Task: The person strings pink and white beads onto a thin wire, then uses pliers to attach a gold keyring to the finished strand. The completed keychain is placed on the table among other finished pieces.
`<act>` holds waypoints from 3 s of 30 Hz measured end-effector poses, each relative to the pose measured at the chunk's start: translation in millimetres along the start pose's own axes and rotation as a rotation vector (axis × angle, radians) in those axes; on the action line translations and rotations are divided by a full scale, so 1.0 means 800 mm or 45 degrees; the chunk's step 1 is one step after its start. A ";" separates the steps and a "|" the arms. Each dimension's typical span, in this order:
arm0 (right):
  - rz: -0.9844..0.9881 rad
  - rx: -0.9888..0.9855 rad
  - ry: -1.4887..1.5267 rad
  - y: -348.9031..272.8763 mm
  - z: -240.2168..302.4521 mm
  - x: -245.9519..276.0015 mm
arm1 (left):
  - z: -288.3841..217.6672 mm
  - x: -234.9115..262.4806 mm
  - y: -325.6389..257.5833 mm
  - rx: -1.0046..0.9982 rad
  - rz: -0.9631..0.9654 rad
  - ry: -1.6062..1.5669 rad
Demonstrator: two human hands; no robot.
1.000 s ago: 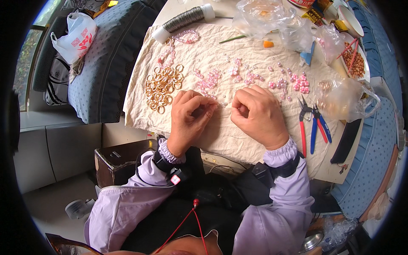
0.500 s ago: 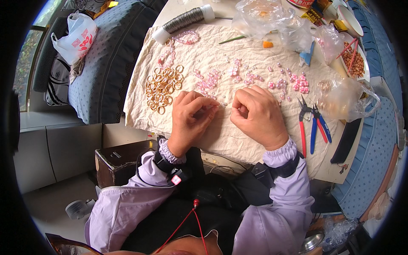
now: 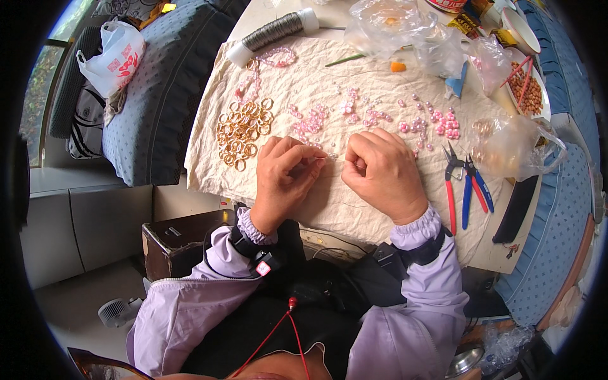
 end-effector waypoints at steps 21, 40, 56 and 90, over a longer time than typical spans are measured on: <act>0.071 -0.079 0.161 0.000 -0.003 -0.002 | -0.001 0.000 0.000 -0.006 -0.034 -0.003; -0.163 0.033 0.217 0.001 0.000 0.020 | -0.009 0.004 0.019 0.042 -0.043 -0.222; -0.257 -0.218 0.320 -0.004 -0.025 0.027 | -0.020 0.010 0.049 0.026 -0.028 -0.127; -0.261 -0.065 0.108 -0.003 -0.012 0.027 | -0.001 0.004 0.049 -0.055 -0.049 0.409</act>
Point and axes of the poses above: each hand's wrist, its own y-axis towards the middle knuckle, its own x-axis out of the back of the hand, z = x × y, the point moved 9 cm from there along y, towards the middle knuckle, and after that the axes turned 1 degree about -z, right-handed, at the moved point
